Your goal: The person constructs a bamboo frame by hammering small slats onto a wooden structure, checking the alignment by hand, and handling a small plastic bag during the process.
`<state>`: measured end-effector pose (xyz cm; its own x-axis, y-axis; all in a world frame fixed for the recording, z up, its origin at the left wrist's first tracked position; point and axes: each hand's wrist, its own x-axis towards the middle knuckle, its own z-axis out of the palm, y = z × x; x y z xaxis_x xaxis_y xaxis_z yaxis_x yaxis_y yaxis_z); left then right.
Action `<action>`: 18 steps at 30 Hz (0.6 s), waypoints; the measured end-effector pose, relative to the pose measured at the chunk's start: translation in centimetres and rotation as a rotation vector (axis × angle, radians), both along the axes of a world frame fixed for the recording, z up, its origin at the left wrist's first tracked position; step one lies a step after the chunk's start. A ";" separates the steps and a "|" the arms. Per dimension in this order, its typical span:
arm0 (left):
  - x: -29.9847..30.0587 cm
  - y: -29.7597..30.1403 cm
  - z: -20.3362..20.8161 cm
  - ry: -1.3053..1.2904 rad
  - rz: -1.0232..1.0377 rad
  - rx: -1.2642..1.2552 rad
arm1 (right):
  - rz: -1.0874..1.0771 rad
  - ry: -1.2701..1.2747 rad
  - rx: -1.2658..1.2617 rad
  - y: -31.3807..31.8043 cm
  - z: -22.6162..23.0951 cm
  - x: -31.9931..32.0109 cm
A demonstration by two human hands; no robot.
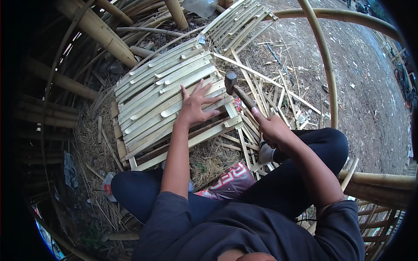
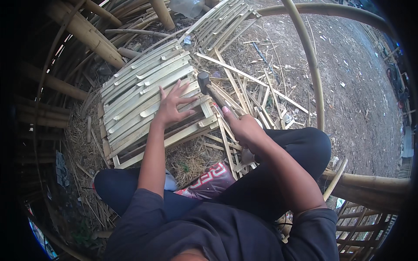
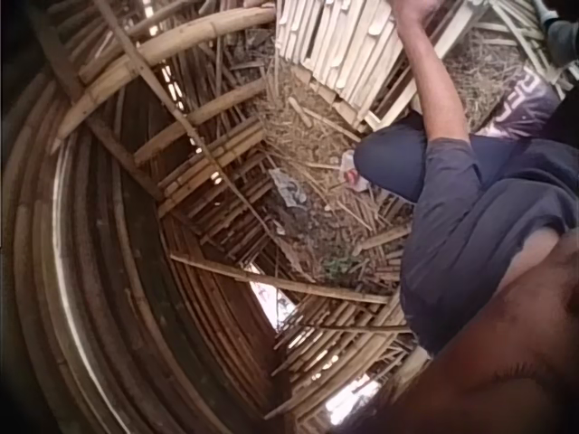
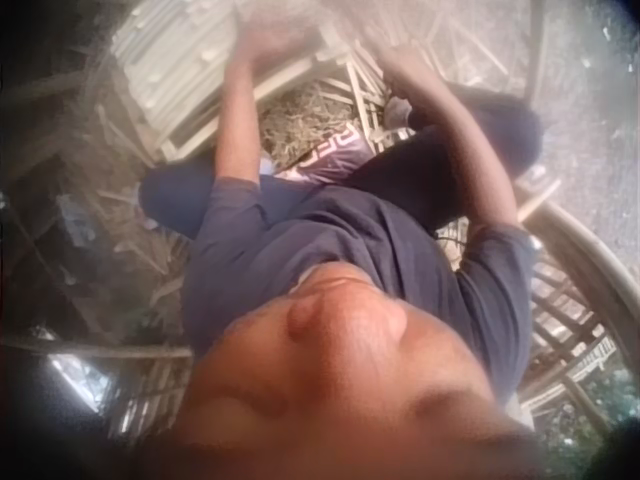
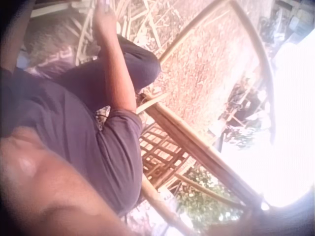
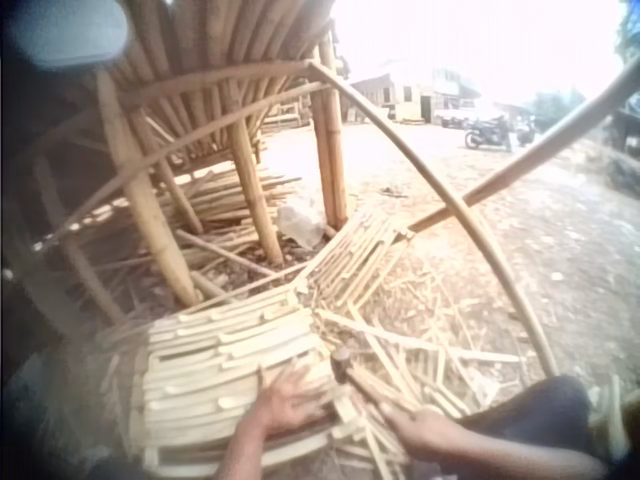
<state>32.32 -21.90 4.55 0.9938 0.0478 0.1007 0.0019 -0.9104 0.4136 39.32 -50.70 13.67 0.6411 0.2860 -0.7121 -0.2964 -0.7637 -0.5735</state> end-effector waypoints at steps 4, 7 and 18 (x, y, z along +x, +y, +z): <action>-0.3 0.1 0.8 0.022 0.023 -0.014 | -0.078 -0.035 0.044 -0.4 -0.5 0.4; -0.6 0.3 0.5 0.030 0.032 0.020 | -0.156 0.011 0.100 -0.6 0.5 1.2; -0.3 0.8 -1.0 -0.067 -0.024 0.006 | -0.200 0.109 0.148 -0.5 0.0 0.5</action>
